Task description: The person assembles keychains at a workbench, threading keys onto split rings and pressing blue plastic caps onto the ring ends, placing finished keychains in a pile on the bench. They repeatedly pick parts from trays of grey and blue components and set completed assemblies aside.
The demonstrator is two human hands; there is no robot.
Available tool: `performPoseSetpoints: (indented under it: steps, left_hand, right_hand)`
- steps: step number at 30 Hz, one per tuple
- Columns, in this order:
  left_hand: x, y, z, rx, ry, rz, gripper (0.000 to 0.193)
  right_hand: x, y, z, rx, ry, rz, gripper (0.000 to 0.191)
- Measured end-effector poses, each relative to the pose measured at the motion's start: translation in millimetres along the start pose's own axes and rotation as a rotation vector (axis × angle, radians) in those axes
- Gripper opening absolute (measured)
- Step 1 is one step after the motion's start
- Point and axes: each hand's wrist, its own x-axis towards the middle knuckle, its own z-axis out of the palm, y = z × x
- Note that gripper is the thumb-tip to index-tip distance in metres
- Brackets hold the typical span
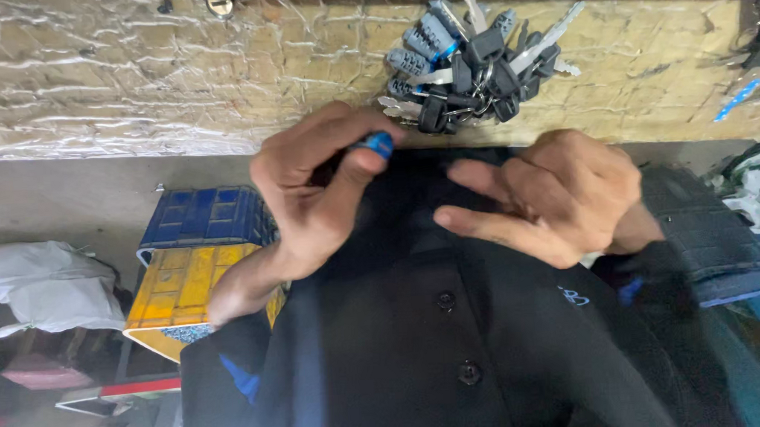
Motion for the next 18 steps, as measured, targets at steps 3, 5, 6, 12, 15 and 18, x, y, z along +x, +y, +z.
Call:
performPoseSetpoints:
  steps: [3,5,6,12,15,18]
  left_hand:
    - [-5,-7,-10,-0.026,0.138,-0.039,0.028]
    - [-6,-11,-10,-0.076,0.166,-0.050,0.029]
    - [-6,-12,-9,-0.097,0.162,-0.034,0.030]
    - [7,-12,-8,-0.101,0.136,0.021,0.023]
    - [13,-11,-6,-0.068,0.130,0.026,0.019]
    - [23,-15,2,-0.063,0.079,0.088,0.017]
  right_hand:
    - [-4,2,-8,-0.234,-0.197,-0.062,0.039]
    - [-9,2,-1,-0.343,-0.356,-0.053,0.034]
    - [-12,3,3,-0.354,-0.342,-0.055,0.035]
    - [-15,10,23,-0.068,-0.160,0.030,0.026]
    - [-18,5,18,0.144,-0.030,0.256,0.020]
    - [-24,-2,9,0.258,0.061,0.576,0.016]
